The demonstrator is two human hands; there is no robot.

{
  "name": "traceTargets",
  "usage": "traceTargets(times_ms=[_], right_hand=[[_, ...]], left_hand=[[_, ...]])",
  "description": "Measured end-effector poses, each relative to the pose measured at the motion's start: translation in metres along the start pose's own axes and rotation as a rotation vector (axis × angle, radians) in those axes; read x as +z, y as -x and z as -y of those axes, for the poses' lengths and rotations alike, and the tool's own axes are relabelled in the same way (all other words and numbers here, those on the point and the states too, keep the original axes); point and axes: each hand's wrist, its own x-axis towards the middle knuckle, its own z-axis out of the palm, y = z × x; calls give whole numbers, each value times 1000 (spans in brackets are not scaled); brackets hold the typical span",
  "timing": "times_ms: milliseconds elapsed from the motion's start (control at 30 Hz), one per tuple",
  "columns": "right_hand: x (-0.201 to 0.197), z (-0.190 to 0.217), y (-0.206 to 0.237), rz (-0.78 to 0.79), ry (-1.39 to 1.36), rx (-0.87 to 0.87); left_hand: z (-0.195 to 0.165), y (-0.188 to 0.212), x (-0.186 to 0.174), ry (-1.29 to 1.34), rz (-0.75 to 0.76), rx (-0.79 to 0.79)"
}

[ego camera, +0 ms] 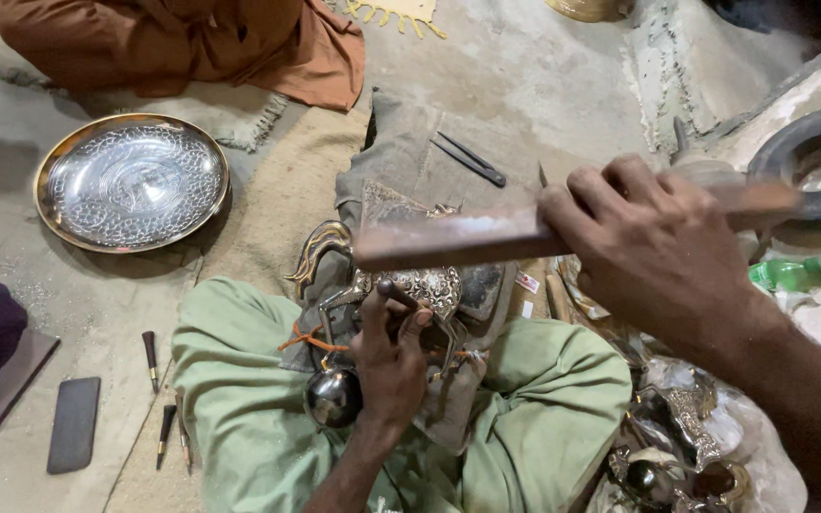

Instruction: The person uses a hammer and chisel to emboss a decorative pattern onto a metal horse figurine. They repeatedly strike the chisel with the hammer to create intricate designs on the figurine's surface.

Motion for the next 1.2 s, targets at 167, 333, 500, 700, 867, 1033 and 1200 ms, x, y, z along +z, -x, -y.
traceTargets(times_ms=[167,333,500,700,867,1033,1200], right_hand=[[4,-4,2,-120,-280,65],[4,-8,5,-273,-241,-33],[2,-5,3,-62,-227,7],[5,-10,2,-203,-313,58],[8,-9,8,-217,-60,-23],[5,-7,9,-122,-7,-37],[4,-8,9,-65,-310,96]], left_hand=[[8,8,1,29,15,24],[16,10,1,67,28,-46],[15,7,1,124,7,8],[12,3,0,181,47,20],[9,2,-1,92,66,-38],[4,2,-1,150,65,12],[3,3,1,105,28,-52]])
